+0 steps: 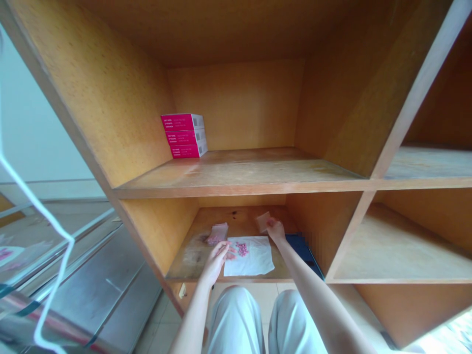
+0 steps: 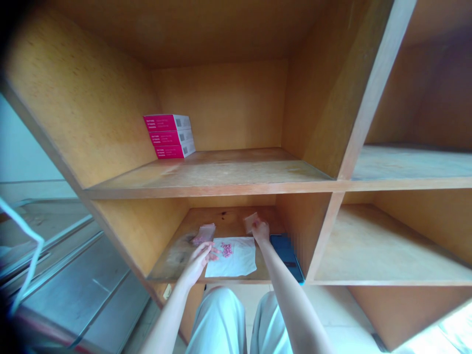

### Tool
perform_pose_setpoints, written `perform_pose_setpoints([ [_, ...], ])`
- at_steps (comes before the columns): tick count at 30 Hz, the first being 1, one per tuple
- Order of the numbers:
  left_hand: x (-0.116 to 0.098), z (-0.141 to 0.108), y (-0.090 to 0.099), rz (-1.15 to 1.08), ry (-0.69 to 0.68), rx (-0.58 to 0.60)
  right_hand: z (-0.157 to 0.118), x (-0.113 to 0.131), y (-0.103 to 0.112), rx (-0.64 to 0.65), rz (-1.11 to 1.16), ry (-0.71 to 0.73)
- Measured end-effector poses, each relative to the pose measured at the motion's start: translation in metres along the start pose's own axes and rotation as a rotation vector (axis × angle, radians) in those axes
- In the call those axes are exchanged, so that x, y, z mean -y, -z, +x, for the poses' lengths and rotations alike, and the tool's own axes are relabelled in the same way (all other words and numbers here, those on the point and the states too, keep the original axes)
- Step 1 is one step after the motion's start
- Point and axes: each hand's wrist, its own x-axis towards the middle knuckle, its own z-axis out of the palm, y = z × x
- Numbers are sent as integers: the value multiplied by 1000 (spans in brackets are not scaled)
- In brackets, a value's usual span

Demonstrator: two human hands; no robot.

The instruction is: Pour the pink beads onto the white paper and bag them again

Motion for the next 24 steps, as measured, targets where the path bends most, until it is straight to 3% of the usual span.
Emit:
perform_pose_setpoints([
  [4, 0, 0, 0, -2, -8, 6, -3, 5, 1, -62, -66, 14],
  [8, 1, 1, 0, 7, -9, 1, -17, 22, 5, -206, 178, 66],
  [11, 1, 1, 0, 12, -2, -1, -35, 39, 5, -153, 465, 157],
  [13, 1, 1, 0, 18, -3, -3, -50, 49, 1, -138, 633, 63],
  [15, 1, 1, 0, 36, -5, -13, -63, 56, -5, -45, 728, -29],
  [18, 0, 0, -1, 116, -15, -39, -78, 61, -13, 58, 761, -70],
  [24, 1, 0, -7, 335, -72, -54, -86, 58, -21, 82, 659, -92],
])
